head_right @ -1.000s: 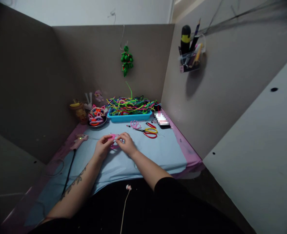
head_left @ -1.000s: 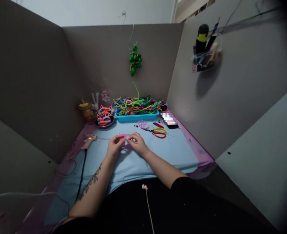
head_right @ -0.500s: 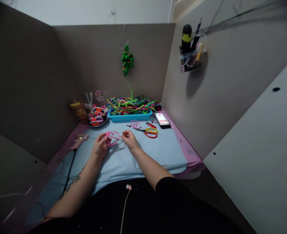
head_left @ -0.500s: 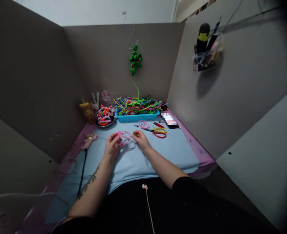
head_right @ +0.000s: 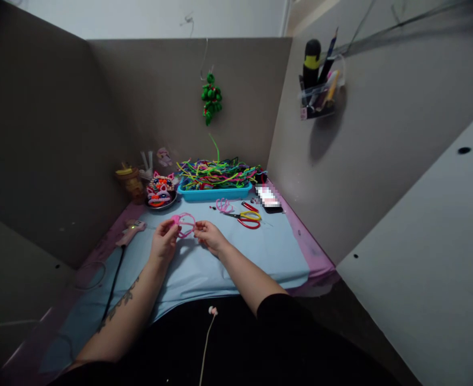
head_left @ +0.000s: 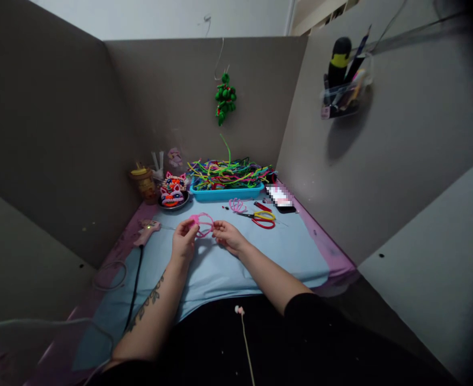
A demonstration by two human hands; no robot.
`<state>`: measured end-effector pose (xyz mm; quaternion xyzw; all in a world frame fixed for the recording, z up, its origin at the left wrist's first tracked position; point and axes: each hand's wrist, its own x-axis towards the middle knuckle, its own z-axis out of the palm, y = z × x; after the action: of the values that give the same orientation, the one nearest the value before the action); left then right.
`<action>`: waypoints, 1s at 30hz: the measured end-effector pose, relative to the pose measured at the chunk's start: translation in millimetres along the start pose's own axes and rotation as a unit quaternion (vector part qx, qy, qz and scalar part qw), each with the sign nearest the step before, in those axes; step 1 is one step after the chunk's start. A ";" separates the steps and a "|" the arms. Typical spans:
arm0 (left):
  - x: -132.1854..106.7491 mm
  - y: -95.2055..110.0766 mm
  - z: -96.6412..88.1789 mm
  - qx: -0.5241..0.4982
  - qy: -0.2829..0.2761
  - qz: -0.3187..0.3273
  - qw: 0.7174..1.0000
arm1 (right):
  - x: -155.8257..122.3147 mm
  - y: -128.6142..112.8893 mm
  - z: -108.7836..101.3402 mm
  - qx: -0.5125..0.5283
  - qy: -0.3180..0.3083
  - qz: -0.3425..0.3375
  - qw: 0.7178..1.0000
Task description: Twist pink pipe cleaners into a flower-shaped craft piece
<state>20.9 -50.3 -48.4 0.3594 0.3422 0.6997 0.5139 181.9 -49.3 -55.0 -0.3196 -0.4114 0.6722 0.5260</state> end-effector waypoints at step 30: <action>-2.1 18.1 14.1 0.052 -0.003 -0.065 0.997 | -5.1 -14.5 -6.6 0.131 0.032 0.125 0.983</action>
<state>24.8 -55.1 -26.1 0.3648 0.3992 0.6449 0.5400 195.3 -51.2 -45.1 -0.3180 -0.2595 0.7704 0.4879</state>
